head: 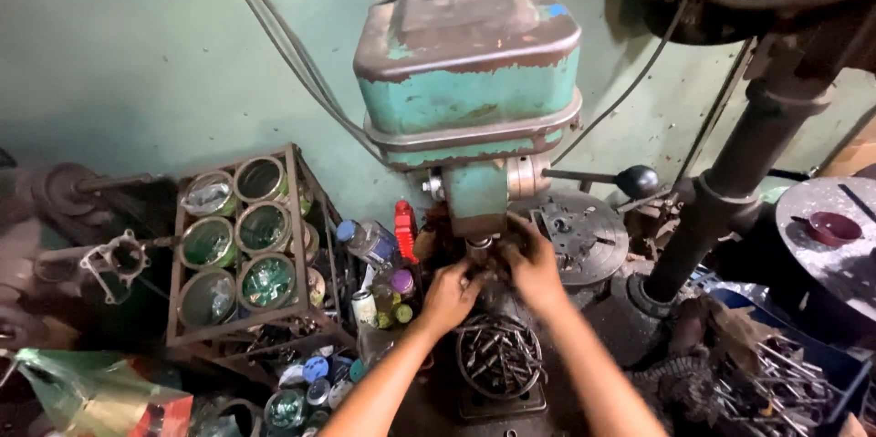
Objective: Handling and inspecting a motorcycle engine cylinder block and preparing it at a drill press station.
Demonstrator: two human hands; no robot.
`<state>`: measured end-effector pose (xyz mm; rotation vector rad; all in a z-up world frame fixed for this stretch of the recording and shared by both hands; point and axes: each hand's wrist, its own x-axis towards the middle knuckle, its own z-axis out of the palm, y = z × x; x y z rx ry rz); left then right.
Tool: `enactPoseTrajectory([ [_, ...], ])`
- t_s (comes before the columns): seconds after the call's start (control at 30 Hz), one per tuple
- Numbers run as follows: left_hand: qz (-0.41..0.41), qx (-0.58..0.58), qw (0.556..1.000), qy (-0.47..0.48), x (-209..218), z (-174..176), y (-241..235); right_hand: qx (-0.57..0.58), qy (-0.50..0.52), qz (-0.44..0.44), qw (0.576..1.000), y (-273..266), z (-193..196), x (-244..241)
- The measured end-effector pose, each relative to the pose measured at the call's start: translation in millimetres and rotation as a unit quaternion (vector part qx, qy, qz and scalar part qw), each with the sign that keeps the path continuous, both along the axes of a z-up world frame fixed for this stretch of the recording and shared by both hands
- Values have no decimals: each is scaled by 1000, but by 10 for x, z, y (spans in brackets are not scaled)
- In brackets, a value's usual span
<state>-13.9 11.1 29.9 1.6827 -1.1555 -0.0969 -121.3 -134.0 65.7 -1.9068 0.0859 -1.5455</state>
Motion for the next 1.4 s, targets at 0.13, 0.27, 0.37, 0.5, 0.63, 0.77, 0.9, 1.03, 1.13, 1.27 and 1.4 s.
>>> enactPoseTrajectory([
  [0.13,54,142,988,39,70,78,9,447,323,393,736,-256,-27,27],
  [0.27,-29,76,996,22,182,-39,20,230,278,271,892,103,356,47],
  [0.37,-80,6,997,4,153,35,26,269,238,232,904,156,529,-46],
  [0.5,-17,151,988,31,128,218,70,227,311,202,901,93,564,-144],
  [0.63,-50,127,990,-42,267,-262,177,276,237,137,921,47,501,-184],
  [0.77,-99,208,973,15,392,-453,135,252,219,193,923,112,489,-304],
  [0.9,-102,261,955,94,367,-512,135,424,213,88,876,-22,-402,-378],
  [1.03,-132,270,953,38,179,-625,-30,333,338,44,879,116,-1327,-298],
  [1.13,-89,353,931,5,-31,-687,-64,546,349,130,750,257,-1842,-229],
  [1.27,-64,382,918,-88,-171,-736,2,651,286,125,691,236,-3057,-29],
  [1.4,-24,425,903,-55,-121,-480,79,649,349,-38,675,50,-4561,125],
])
